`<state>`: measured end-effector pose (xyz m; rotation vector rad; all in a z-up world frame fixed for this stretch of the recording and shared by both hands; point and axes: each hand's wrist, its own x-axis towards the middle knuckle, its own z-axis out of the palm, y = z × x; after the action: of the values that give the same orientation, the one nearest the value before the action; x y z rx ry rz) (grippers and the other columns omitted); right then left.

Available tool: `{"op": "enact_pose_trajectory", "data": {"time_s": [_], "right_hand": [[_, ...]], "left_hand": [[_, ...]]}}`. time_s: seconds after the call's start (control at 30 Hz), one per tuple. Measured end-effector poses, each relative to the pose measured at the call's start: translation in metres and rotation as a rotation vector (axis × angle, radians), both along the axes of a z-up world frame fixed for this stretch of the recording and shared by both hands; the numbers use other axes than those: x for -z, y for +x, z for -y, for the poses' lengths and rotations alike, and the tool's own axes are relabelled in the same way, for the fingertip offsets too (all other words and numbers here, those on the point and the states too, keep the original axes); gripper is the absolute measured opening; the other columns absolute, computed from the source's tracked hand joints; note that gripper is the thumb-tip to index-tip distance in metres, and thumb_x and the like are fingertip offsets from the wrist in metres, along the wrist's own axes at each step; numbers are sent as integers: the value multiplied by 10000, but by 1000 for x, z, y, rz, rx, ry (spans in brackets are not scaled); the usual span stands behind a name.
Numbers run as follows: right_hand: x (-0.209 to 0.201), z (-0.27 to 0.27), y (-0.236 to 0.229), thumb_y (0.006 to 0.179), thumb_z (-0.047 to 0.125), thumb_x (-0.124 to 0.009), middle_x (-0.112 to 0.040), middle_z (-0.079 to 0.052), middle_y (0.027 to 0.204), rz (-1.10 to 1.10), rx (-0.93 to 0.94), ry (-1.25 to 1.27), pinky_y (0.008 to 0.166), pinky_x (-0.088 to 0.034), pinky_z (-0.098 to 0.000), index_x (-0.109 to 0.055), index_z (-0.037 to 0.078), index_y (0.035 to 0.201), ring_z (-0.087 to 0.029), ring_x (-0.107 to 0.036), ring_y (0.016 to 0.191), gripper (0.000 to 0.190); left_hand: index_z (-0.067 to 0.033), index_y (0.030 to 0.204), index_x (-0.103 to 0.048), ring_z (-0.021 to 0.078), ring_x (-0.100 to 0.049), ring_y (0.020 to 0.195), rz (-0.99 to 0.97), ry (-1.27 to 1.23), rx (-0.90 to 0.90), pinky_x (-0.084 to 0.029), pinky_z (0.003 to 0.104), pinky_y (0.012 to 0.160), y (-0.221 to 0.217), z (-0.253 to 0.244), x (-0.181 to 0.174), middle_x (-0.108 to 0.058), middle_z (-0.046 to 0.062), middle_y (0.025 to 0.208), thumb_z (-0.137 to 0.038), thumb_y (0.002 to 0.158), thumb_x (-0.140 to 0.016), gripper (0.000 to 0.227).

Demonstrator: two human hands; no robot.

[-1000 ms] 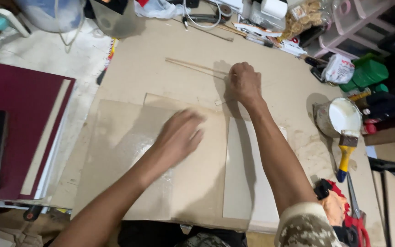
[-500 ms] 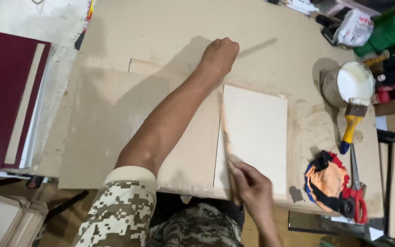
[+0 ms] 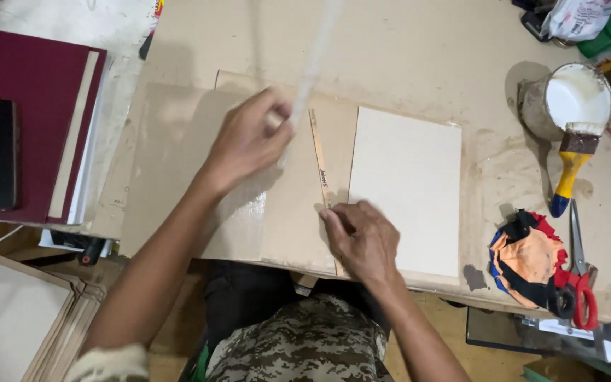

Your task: The person aligns a thin wooden stick along the edge of a white paper sheet on a workbench. They then place a larger beige paper sheet over the white sheet and stick, pressing down to secure them. The person repeats this process, handling multiple paper sheets and wooden sticks to assemble the book components.

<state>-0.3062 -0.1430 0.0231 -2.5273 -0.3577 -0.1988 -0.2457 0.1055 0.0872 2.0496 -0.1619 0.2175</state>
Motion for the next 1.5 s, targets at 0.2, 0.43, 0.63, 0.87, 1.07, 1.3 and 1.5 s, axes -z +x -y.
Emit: {"op": "enact_pose_trajectory", "data": {"time_s": [0.2,0.43,0.63,0.87,1.07,1.3,1.5], "right_hand": [[12,16,25,990,494,-537,-629,-52,1446,249,-503,-270,1110,-316,-525,-677,222,1347,-329,-530,1359,470],[-9,16,28,1051,507,-375,-552,-96,1540,28,-326,-384,1160,-267,-584,-612,158,1446,-392,-412,1459,578],[5,19,31,1053,516,-382,-529,-40,1560,33,-267,-368,1161,-271,-554,-597,207,1460,-341,-400,1472,554],[18,30,38,1031,444,-510,-610,-83,1470,134,-289,-260,1123,-313,-565,-651,186,1414,-372,-484,1404,483],[3,49,24,900,514,-696,-595,-116,1490,-41,-430,-71,1180,-157,-641,-668,178,1398,-463,-386,1459,601],[0,54,15,888,472,-757,-521,-80,1570,-143,-434,-36,1218,5,-624,-643,186,1416,-431,-260,1534,611],[-7,58,16,894,497,-714,-472,-30,1610,-223,-436,-127,1221,43,-593,-604,247,1461,-389,-227,1550,630]], "left_hand": [[0,1101,-559,198,-683,672,-179,-378,-27,-612,346,596,-56,-16,39,-585,122,903,-25,925,-584,179],[1,1055,-667,211,-702,734,-223,-273,-18,-611,397,655,-69,-4,42,-704,152,854,-35,882,-638,179],[-53,1055,-707,140,-692,734,-324,-251,-18,-590,343,680,-67,11,41,-748,102,872,-77,841,-674,218],[-17,1097,-688,235,-733,784,-414,-212,34,-598,397,689,-56,13,52,-732,168,926,-145,880,-698,253],[-11,1105,-666,210,-737,754,-500,-301,166,-634,339,685,-57,26,40,-744,174,913,-122,898,-664,235],[39,1082,-696,186,-758,737,-721,-399,243,-671,270,686,-44,46,53,-737,176,900,-80,845,-716,266],[16,1052,-709,192,-763,713,-756,-317,198,-683,283,669,-43,41,42,-740,168,868,-61,838,-716,227]]}}
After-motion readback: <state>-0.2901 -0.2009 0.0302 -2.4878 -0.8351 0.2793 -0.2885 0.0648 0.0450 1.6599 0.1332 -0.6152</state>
